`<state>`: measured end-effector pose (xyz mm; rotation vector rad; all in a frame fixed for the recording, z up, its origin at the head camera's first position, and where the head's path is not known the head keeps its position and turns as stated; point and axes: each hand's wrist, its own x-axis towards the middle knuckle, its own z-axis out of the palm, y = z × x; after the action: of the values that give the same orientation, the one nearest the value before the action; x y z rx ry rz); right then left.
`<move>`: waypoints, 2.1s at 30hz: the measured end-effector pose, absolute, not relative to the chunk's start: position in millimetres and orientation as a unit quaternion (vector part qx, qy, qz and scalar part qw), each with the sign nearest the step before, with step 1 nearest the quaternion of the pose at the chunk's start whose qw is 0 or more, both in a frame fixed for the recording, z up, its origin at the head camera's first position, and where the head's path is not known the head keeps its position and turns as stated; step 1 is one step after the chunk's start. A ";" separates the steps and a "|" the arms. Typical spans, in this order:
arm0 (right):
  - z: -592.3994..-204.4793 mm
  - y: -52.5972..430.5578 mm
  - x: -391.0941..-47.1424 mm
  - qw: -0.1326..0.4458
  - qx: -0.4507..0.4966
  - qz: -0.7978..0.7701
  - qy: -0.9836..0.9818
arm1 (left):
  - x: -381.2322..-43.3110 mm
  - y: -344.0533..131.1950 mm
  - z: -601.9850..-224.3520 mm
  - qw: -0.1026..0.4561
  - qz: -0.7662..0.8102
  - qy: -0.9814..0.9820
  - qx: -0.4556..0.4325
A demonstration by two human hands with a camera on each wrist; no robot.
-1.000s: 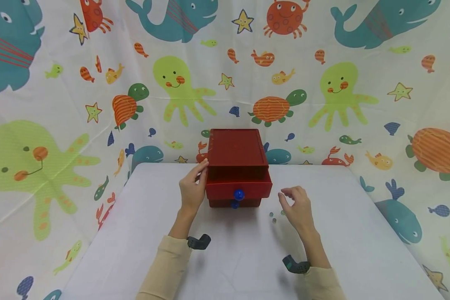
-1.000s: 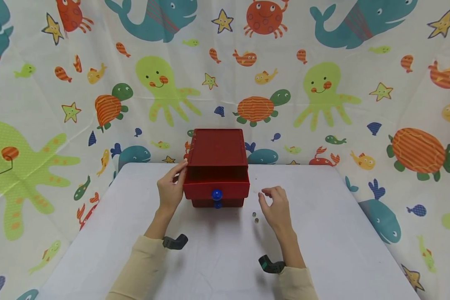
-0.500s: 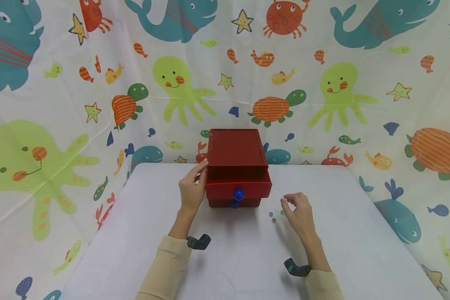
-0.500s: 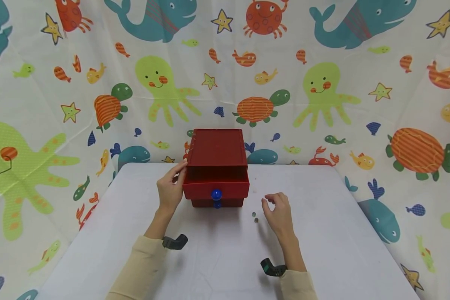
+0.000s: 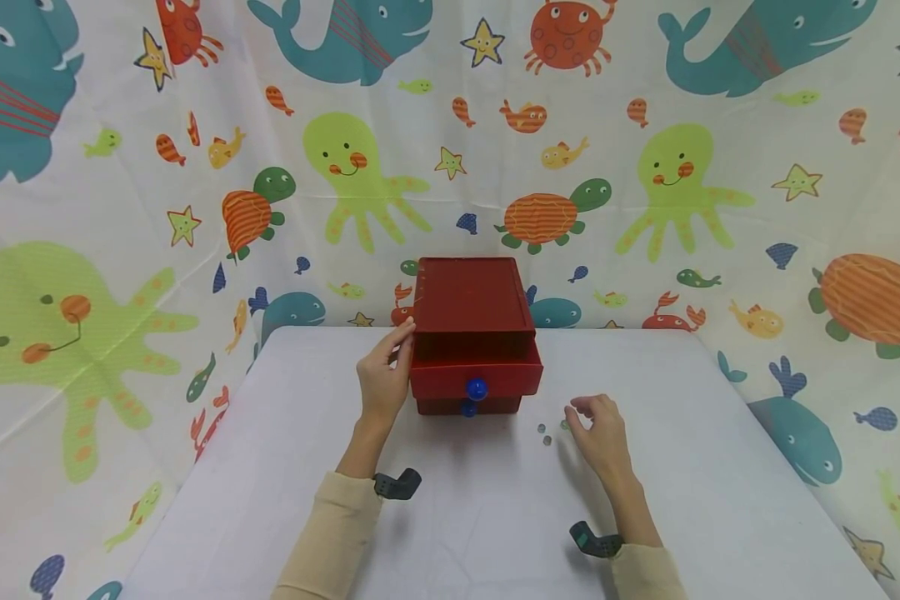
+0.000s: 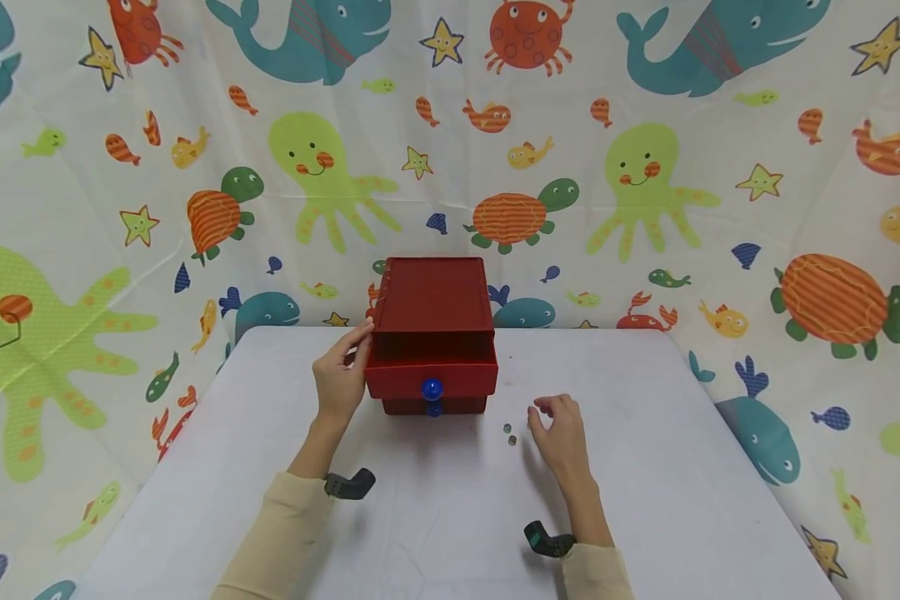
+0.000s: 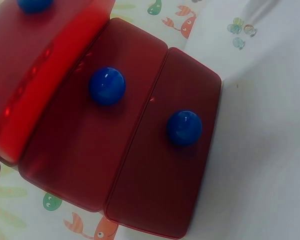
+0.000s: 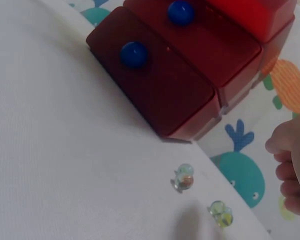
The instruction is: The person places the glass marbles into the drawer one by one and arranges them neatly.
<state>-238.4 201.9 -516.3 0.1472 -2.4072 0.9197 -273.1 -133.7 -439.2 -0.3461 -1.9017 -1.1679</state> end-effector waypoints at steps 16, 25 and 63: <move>-526.6 207.6 -237.7 0.238 0.030 0.344 -0.908 | -273.7 -134.8 -440.9 0.428 -0.468 -0.760 -0.142; -530.2 209.7 -237.5 0.175 0.005 0.361 -0.916 | -273.5 -134.7 -440.8 0.427 -0.467 -0.761 -0.143; -546.3 213.5 -242.0 0.117 -0.032 0.326 -0.938 | -272.8 -135.5 -436.6 0.422 -0.456 -0.768 -0.155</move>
<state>-242.0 213.5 -546.3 -0.0948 -2.7438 0.9529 -272.8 -135.5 -436.6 -0.3875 -1.9235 -1.1421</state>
